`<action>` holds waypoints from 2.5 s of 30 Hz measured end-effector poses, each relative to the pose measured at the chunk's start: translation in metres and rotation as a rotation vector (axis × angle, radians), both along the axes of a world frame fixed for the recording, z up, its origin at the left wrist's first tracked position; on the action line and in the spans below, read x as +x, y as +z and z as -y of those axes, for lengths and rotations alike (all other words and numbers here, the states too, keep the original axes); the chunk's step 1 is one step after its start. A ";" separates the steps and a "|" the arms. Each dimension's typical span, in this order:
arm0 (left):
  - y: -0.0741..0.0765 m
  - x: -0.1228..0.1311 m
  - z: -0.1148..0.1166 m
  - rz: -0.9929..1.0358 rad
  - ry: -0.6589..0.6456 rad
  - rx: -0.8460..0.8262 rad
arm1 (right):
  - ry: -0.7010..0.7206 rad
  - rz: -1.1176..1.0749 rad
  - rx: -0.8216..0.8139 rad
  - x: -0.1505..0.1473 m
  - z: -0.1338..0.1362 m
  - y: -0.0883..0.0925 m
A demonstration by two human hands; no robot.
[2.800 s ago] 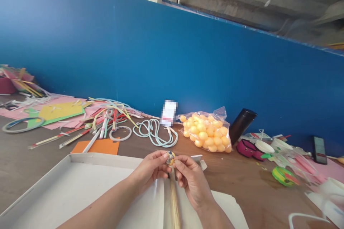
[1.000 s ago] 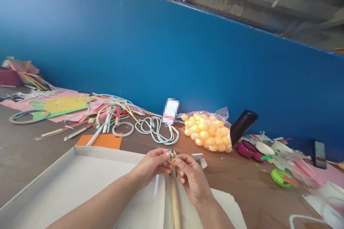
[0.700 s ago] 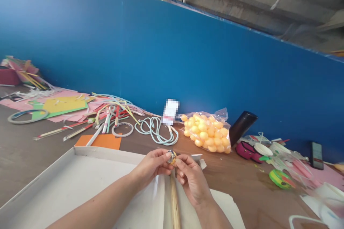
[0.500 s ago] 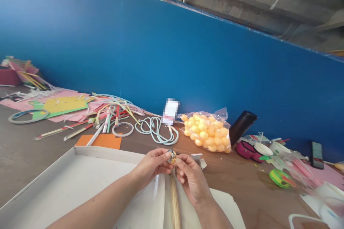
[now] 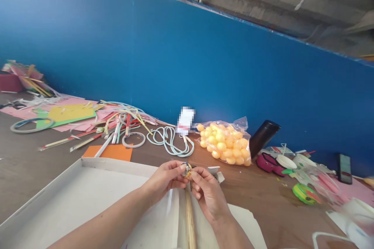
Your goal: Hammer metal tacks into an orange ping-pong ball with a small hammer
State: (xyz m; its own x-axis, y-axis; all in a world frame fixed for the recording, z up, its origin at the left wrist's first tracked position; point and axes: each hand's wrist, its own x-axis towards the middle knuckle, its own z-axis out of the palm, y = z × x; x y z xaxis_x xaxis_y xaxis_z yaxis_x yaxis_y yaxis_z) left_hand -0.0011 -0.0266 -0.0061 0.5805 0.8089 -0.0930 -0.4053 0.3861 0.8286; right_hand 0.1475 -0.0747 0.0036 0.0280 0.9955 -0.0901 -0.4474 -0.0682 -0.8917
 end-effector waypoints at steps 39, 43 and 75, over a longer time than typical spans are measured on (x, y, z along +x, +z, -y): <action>0.004 -0.002 0.005 0.028 -0.009 0.060 | 0.031 0.026 0.012 0.001 0.003 0.002; 0.008 -0.003 0.006 0.032 0.010 0.104 | 0.029 0.025 0.035 -0.001 0.004 0.005; 0.014 -0.004 0.010 0.090 -0.009 0.121 | 0.052 0.078 0.107 0.000 0.007 0.005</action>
